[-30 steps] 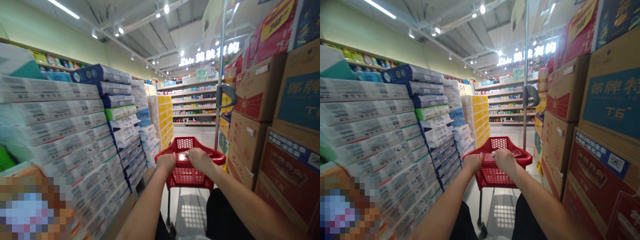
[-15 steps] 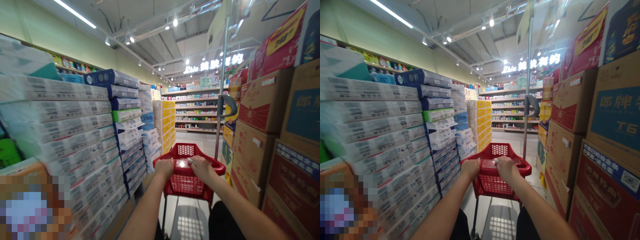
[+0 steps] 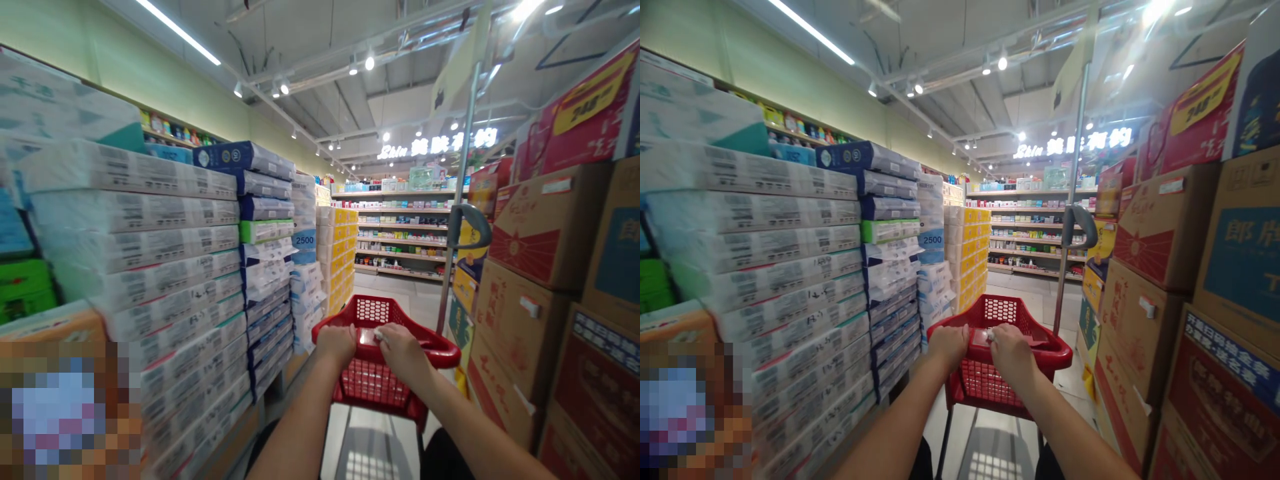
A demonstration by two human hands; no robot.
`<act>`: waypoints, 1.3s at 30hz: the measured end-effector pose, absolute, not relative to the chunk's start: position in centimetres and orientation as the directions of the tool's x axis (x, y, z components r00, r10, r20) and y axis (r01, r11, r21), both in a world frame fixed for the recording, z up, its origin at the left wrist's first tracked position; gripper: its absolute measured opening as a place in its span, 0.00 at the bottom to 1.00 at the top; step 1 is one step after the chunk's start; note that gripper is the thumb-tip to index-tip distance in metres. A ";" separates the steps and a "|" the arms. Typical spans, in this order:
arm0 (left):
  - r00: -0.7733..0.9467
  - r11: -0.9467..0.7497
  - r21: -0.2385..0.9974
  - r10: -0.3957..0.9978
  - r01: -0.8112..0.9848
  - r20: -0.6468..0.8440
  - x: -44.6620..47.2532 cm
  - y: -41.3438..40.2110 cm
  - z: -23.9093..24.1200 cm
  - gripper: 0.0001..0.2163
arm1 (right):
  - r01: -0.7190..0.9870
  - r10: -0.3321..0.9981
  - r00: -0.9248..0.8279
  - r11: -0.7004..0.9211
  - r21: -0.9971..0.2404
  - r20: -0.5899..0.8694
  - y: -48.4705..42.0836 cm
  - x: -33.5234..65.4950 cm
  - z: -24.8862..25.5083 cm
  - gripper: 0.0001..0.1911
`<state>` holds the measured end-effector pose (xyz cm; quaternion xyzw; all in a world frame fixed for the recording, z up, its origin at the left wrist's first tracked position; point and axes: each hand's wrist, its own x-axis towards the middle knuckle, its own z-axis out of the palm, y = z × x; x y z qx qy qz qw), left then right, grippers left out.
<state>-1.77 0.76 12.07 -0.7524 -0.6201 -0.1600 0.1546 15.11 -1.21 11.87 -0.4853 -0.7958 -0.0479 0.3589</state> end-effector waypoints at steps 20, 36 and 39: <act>0.236 -0.229 -0.070 0.866 0.971 0.440 -2.7 0.6 12.1 0.28 | 0.742 0.431 -0.447 0.669 0.055 0.784 -3.0 13.4 8.9 0.26; 0.238 -0.214 -0.105 0.860 0.971 0.452 -2.8 1.0 11.6 0.29 | 0.720 0.340 -0.495 0.675 0.158 0.800 -3.0 18.1 7.4 0.24; 0.222 -0.200 -0.096 0.871 0.975 0.438 -2.6 1.0 11.7 0.29 | 0.743 0.331 -0.445 0.655 0.137 0.832 -3.8 20.1 7.1 0.26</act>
